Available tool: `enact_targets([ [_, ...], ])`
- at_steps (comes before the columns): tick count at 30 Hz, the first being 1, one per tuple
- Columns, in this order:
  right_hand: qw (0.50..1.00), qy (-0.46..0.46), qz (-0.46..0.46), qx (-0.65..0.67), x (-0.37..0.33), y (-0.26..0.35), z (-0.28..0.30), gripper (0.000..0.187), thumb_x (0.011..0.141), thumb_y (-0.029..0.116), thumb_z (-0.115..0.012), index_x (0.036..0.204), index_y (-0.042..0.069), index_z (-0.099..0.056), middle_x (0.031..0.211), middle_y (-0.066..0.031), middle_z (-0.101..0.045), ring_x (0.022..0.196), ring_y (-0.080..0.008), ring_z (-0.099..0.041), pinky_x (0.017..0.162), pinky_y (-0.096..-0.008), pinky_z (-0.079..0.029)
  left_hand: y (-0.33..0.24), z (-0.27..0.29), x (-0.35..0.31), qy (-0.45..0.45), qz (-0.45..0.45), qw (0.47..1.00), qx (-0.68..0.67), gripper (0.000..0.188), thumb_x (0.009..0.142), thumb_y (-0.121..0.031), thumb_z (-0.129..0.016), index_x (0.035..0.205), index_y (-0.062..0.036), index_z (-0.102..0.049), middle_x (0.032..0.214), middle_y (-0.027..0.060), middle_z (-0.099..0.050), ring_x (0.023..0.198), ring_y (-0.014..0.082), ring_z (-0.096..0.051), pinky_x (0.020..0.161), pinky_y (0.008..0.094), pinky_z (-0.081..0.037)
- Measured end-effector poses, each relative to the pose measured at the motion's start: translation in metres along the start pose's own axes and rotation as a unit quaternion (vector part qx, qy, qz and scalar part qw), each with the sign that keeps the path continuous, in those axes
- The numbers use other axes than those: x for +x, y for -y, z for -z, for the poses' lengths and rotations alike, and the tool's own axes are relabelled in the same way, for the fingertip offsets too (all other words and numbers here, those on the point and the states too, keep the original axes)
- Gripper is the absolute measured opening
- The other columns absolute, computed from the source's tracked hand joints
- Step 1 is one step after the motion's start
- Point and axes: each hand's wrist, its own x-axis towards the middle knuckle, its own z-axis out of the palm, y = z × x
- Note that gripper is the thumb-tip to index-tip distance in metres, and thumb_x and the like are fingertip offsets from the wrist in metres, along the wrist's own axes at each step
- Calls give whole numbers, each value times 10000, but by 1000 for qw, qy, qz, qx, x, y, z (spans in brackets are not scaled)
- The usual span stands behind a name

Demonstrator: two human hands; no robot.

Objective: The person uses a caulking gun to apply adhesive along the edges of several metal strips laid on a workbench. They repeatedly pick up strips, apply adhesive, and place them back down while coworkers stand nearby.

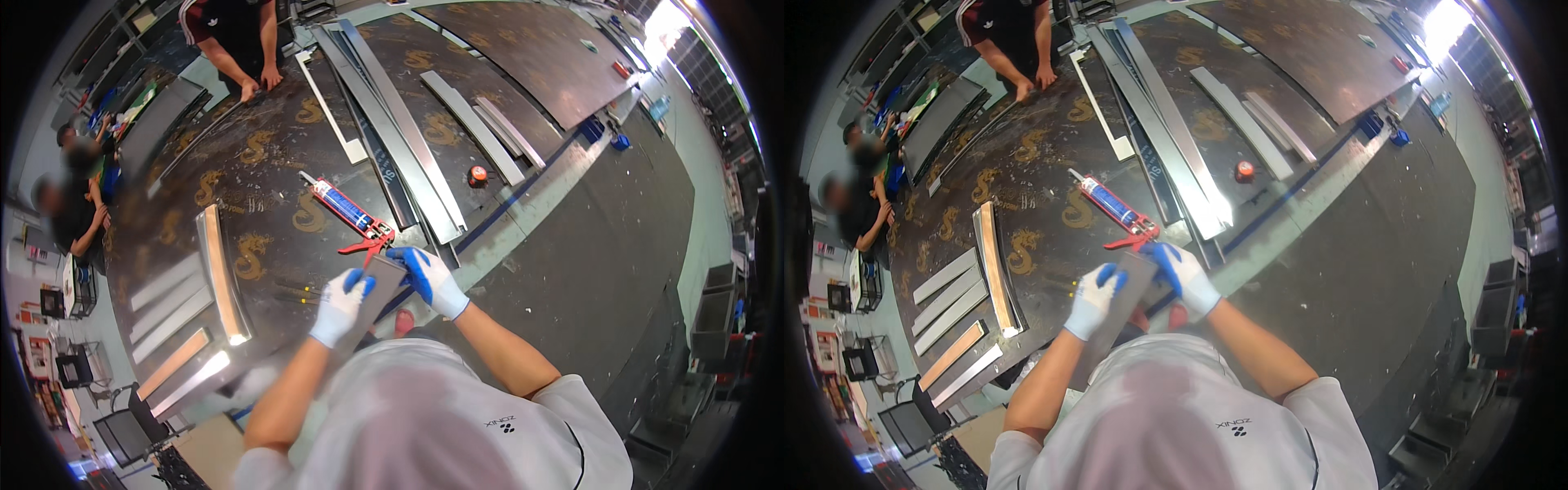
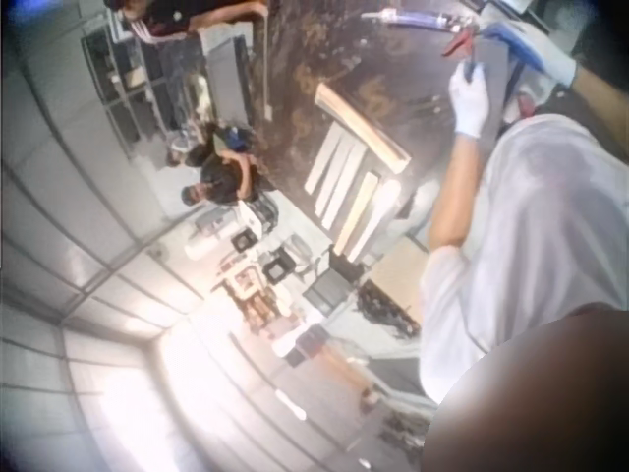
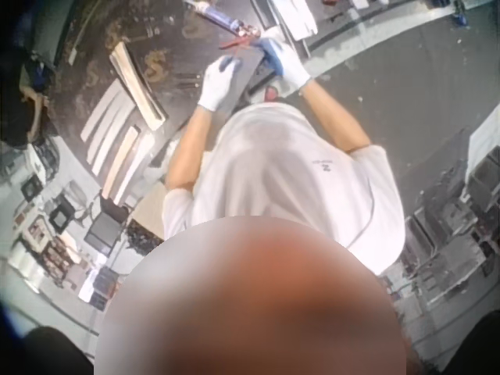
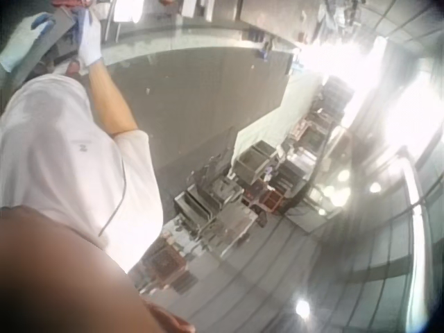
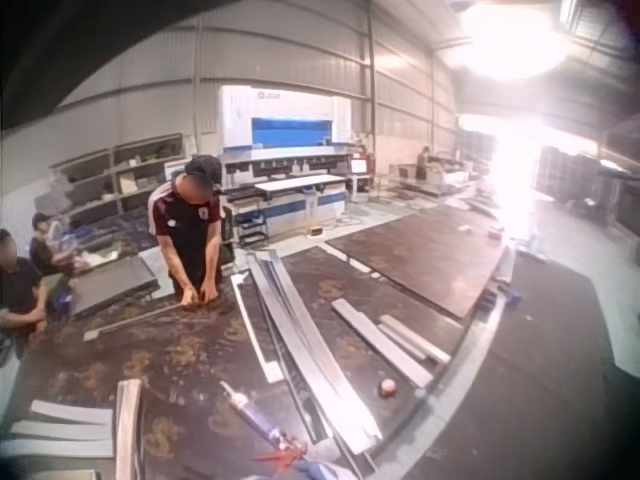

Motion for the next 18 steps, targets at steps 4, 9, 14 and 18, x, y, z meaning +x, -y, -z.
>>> enact_targets([
  [4,999,-1,-1,33,1,1,-8,425,1191,293,-577,1450,-30,-674,1203,-113,-771,1023,-172,-738,926,-336,-611,-10,20,8,16,-3,999,-38,378,1096,-258,-731,1301,60,-730,1184,149,-805,1066,188,-707,958,365,-567],
  [9,995,-52,51,-65,3,1,-26,389,1150,208,-647,1445,-44,-673,1175,-80,-765,994,-122,-705,920,-314,-602,-23,26,9,26,-36,997,-61,332,1111,-259,-710,1265,34,-742,1096,100,-787,1011,152,-671,936,346,-551],
  [14,988,-65,78,-112,0,7,-33,353,1122,184,-665,1397,-34,-702,1093,-49,-758,929,-93,-662,838,-279,-571,-27,27,10,47,-23,998,-38,324,1114,-259,-711,1287,14,-732,1139,62,-768,1026,131,-648,944,334,-542],
  [18,992,-75,76,-60,-4,8,-37,359,1103,147,-663,1405,-44,-694,1108,-48,-754,945,-95,-664,847,-280,-566,-37,29,4,101,-44,994,-14,394,1032,-186,-780,1372,0,-708,1223,89,-790,1094,146,-686,1007,352,-559],
])
